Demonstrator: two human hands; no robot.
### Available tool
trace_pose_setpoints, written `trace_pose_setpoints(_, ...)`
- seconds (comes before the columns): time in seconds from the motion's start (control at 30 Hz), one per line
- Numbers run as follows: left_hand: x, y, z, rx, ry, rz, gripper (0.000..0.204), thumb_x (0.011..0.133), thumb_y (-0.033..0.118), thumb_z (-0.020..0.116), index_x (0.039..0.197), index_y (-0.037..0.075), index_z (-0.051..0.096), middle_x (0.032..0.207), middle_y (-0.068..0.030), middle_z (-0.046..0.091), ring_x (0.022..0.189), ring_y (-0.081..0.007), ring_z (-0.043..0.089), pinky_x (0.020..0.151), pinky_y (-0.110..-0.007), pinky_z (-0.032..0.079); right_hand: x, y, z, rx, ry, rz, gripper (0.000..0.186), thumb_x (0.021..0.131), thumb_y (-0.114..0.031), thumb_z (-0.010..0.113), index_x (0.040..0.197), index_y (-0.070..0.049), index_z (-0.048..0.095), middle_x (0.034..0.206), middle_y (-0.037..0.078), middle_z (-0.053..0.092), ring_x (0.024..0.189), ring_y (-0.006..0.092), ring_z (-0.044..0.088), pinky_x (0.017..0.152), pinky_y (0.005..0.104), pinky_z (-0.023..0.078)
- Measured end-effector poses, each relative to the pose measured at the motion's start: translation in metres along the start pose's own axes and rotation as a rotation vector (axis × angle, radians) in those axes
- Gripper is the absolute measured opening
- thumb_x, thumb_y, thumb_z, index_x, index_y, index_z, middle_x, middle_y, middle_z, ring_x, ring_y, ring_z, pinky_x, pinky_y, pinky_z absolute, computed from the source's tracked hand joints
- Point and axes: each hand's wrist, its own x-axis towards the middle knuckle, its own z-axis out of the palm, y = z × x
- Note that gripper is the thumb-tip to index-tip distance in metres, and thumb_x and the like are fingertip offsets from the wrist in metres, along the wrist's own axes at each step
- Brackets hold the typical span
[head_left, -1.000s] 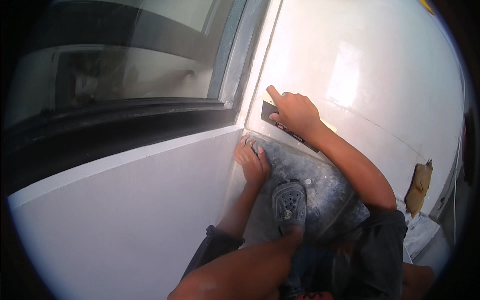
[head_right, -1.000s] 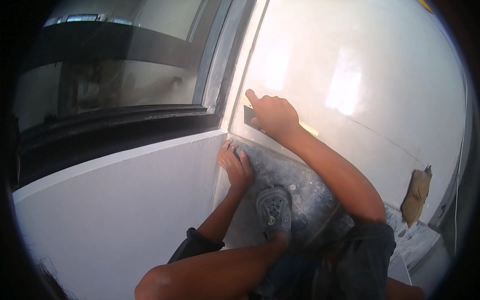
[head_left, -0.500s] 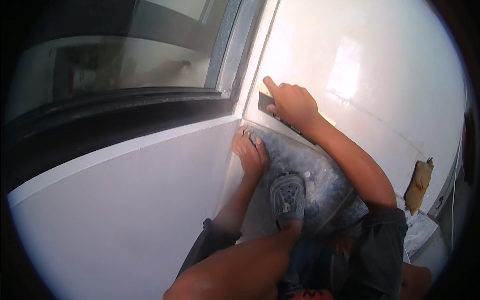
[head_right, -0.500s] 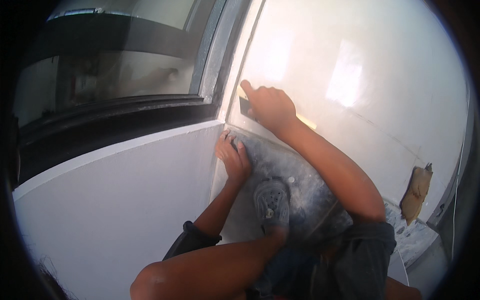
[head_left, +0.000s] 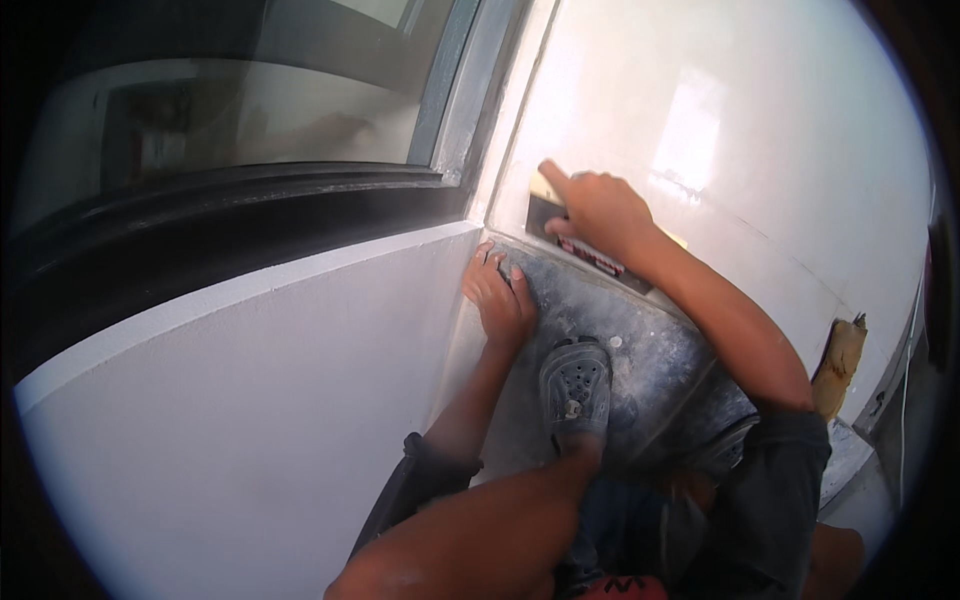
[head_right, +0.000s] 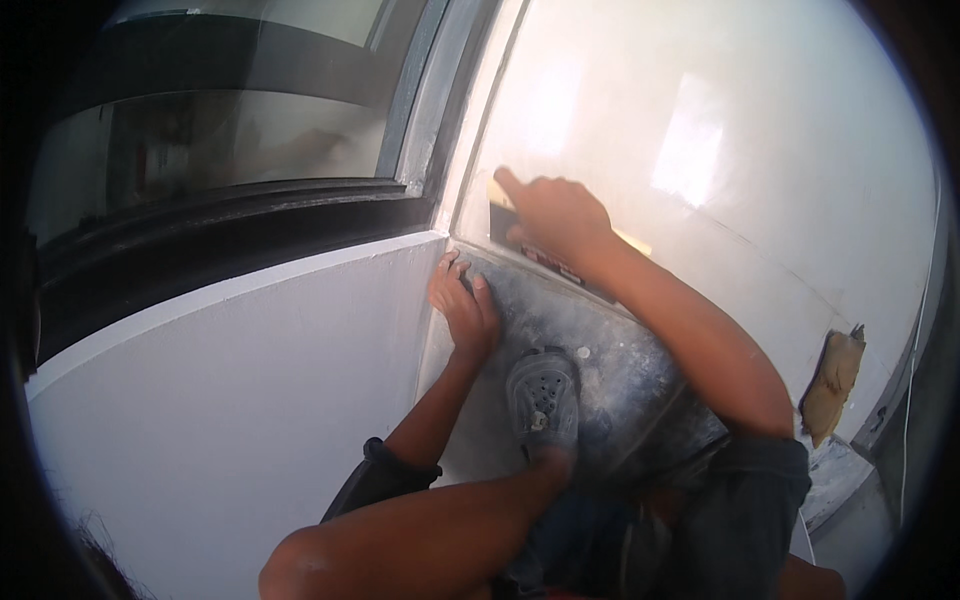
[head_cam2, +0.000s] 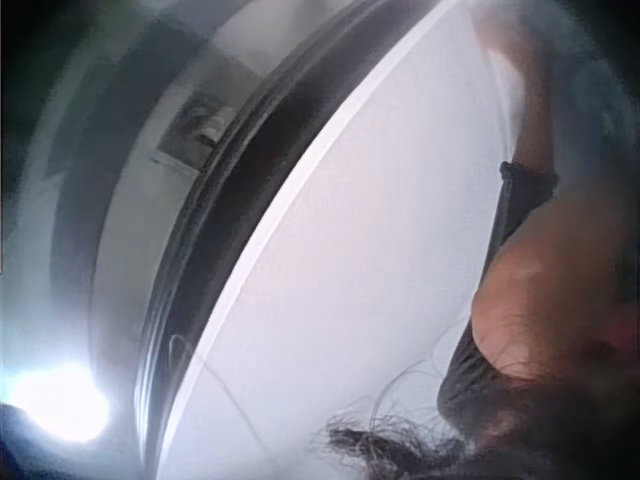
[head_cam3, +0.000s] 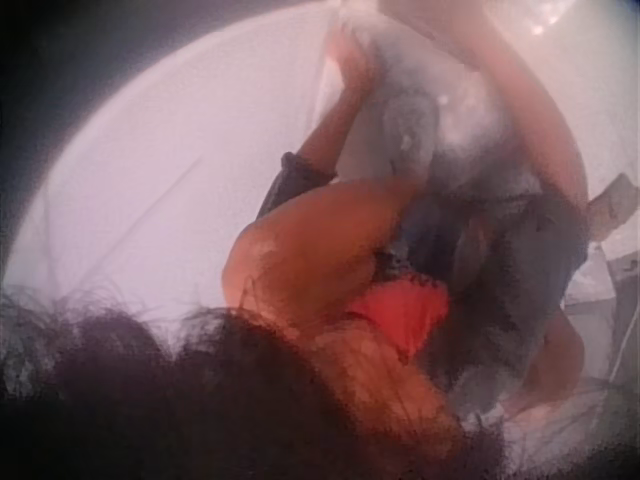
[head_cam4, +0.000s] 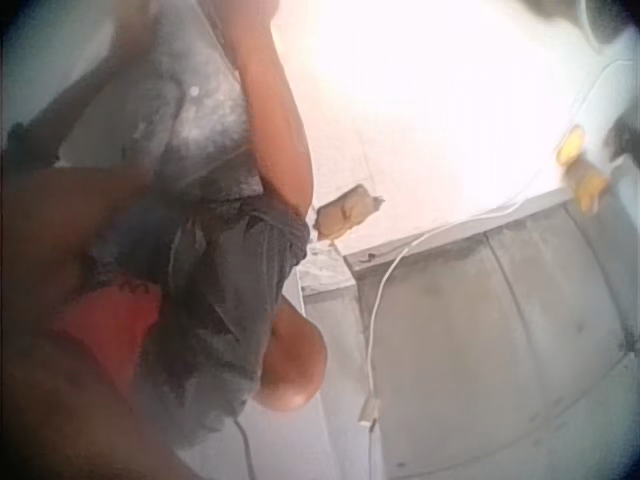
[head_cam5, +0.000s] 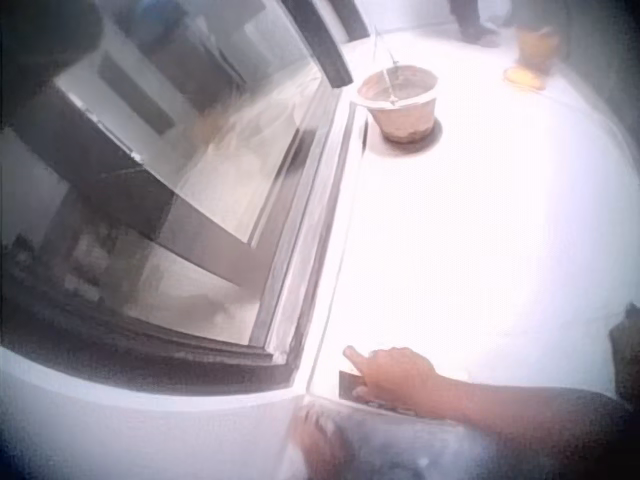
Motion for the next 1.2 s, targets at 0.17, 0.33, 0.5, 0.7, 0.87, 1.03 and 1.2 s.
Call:
trace_pose_setpoints(0.17, 0.001, 0.001, 0.000, -0.024, 0.010, -0.021, 0.035, 0.106, 0.021, 0.054, 0.132, -0.004, 0.055, 0.148, -0.0272, 0.053, 0.137, -0.0468, 0.046, 0.117, -0.059, 0.027, -0.002, 0.004, -0.017, -0.029, 0.012, 0.057, 0.060, 0.087, -0.023, 0.083, 0.135, -0.009, 0.051, 0.087, 0.018, 0.075, 0.087, 0.0377, 0.077, 0.073, 0.0461, 0.061)
trace_pose_setpoints(0.33, 0.001, 0.002, 0.000, -0.014, 0.006, -0.015, 0.035, 0.107, 0.021, 0.053, 0.132, -0.004, 0.055, 0.148, -0.0275, 0.053, 0.137, -0.0464, 0.045, 0.116, -0.059, 0.027, -0.011, 0.003, -0.021, -0.012, -0.088, 0.065, 0.055, 0.090, -0.021, 0.079, 0.136, -0.010, 0.052, 0.088, 0.018, 0.075, 0.088, 0.0380, 0.077, 0.073, 0.0459, 0.061)
trace_pose_setpoints(0.5, 0.003, 0.003, 0.002, 0.004, 0.001, -0.012, 0.036, 0.107, 0.021, 0.053, 0.132, -0.004, 0.055, 0.147, -0.0275, 0.054, 0.137, -0.0458, 0.045, 0.116, -0.059, 0.028, -0.017, 0.005, -0.001, -0.027, -0.010, 0.000, 0.064, 0.090, -0.030, 0.081, 0.141, -0.009, 0.049, 0.091, 0.022, 0.074, 0.086, 0.0416, 0.075, 0.075, 0.0505, 0.060)
trace_pose_setpoints(0.7, 0.000, 0.000, 0.005, 0.002, 0.019, 0.005, 0.036, 0.107, 0.023, 0.052, 0.132, -0.003, 0.055, 0.148, -0.0283, 0.053, 0.137, -0.0456, 0.045, 0.117, -0.059, 0.027, -0.023, -0.008, 0.010, -0.075, 0.148, -0.083, 0.054, 0.086, -0.016, 0.082, 0.129, -0.008, 0.052, 0.084, 0.016, 0.074, 0.080, 0.0371, 0.076, 0.070, 0.0455, 0.061)
trace_pose_setpoints(0.87, 0.000, 0.002, 0.002, 0.032, 0.011, -0.004, 0.036, 0.107, 0.023, 0.052, 0.132, -0.003, 0.055, 0.149, -0.0284, 0.053, 0.137, -0.0464, 0.046, 0.117, -0.059, 0.027, -0.017, -0.002, 0.006, -0.026, 0.145, -0.036, 0.052, 0.085, -0.017, 0.082, 0.127, -0.008, 0.052, 0.083, 0.015, 0.074, 0.081, 0.0355, 0.076, 0.069, 0.0463, 0.060)
trace_pose_setpoints(1.03, 0.006, 0.003, -0.001, 0.007, 0.011, -0.018, 0.037, 0.107, 0.022, 0.052, 0.132, -0.004, 0.055, 0.149, -0.0287, 0.052, 0.135, -0.0471, 0.046, 0.117, -0.059, 0.027, -0.010, 0.007, -0.013, -0.037, 0.128, -0.014, 0.055, 0.086, -0.019, 0.081, 0.132, -0.007, 0.053, 0.087, 0.017, 0.075, 0.083, 0.0368, 0.076, 0.072, 0.0472, 0.060)
trace_pose_setpoints(1.2, 0.004, 0.004, 0.003, -0.027, 0.012, -0.014, 0.037, 0.106, 0.021, 0.052, 0.132, -0.005, 0.054, 0.149, -0.0289, 0.052, 0.135, -0.0474, 0.047, 0.116, -0.059, 0.028, -0.048, 0.014, -0.045, -0.002, -0.194, 0.149, 0.056, 0.093, -0.023, 0.076, 0.141, -0.010, 0.050, 0.094, 0.020, 0.074, 0.090, 0.0396, 0.076, 0.080, 0.0487, 0.061)
